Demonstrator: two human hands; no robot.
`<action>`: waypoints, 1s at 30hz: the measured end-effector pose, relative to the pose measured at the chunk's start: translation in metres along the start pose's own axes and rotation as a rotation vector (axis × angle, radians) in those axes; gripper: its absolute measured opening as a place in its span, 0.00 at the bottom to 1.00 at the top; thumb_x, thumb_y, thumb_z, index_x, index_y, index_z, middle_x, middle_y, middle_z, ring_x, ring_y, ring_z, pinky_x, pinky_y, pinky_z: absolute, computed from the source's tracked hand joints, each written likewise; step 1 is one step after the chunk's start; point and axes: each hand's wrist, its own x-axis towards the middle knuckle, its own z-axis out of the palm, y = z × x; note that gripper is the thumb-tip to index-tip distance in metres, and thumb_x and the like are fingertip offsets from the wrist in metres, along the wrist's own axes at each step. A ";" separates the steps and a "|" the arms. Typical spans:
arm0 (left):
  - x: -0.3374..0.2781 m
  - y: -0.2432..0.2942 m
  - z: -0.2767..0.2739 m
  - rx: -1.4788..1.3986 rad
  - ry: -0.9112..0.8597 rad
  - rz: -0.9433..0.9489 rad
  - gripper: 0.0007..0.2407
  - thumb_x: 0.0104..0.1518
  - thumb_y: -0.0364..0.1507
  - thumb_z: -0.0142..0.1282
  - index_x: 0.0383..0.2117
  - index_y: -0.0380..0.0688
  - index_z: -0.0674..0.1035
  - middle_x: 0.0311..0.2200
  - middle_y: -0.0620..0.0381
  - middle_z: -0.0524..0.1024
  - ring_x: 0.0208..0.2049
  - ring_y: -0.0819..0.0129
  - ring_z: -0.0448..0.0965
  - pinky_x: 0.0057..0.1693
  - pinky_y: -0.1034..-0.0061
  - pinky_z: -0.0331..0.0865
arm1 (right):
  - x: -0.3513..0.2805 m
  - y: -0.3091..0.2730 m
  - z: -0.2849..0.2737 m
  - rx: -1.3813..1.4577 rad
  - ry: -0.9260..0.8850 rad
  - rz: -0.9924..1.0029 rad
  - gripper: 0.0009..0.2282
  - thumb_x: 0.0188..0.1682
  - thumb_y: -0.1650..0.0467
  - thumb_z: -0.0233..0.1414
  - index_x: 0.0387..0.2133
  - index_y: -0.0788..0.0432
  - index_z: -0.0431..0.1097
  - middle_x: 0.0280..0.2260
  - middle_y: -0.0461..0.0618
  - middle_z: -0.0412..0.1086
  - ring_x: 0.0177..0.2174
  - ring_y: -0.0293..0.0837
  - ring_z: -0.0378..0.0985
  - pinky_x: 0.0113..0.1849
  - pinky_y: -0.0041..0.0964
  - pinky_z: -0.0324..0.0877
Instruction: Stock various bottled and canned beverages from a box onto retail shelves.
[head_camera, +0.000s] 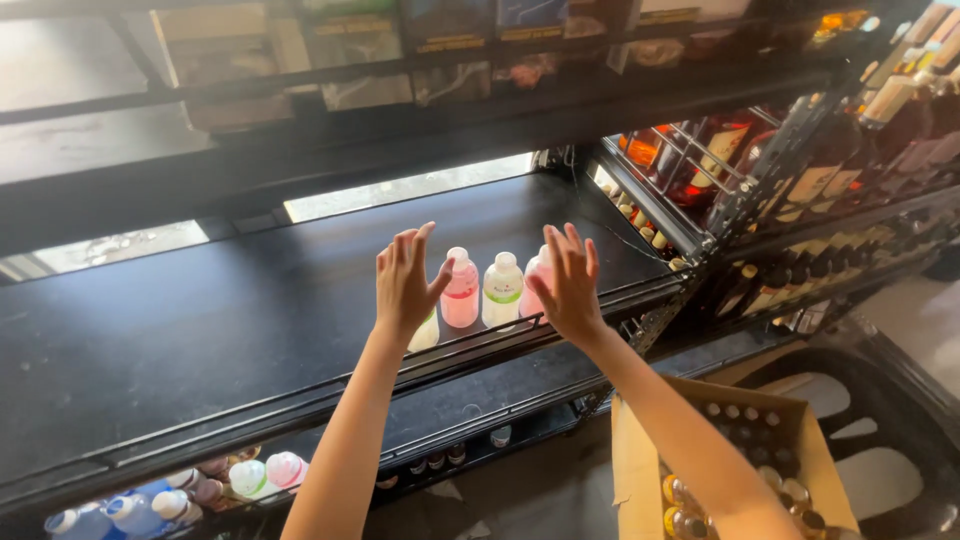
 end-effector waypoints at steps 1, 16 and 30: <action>-0.005 0.010 -0.010 -0.060 0.110 -0.013 0.25 0.57 0.37 0.61 0.59 0.43 0.69 0.47 0.44 0.73 0.49 0.50 0.73 0.55 0.57 0.65 | -0.003 -0.006 -0.006 0.049 0.052 0.076 0.30 0.60 0.55 0.38 0.68 0.65 0.49 0.63 0.60 0.58 0.65 0.58 0.55 0.63 0.61 0.44; -0.321 0.023 -0.133 -0.362 -0.221 -1.000 0.10 0.56 0.28 0.56 0.44 0.51 0.81 0.30 0.61 0.84 0.28 0.70 0.85 0.39 0.75 0.76 | -0.062 -0.181 -0.007 0.911 -0.294 0.062 0.03 0.52 0.72 0.56 0.37 0.58 0.74 0.31 0.51 0.76 0.30 0.48 0.81 0.34 0.38 0.75; -0.426 -0.001 -0.183 -0.247 0.070 -1.320 0.08 0.59 0.27 0.53 0.43 0.48 0.81 0.38 0.57 0.82 0.33 0.65 0.84 0.42 0.72 0.75 | -0.119 -0.422 0.232 0.931 -1.077 -0.223 0.13 0.48 0.67 0.58 0.44 0.56 0.70 0.40 0.53 0.72 0.39 0.56 0.78 0.38 0.48 0.74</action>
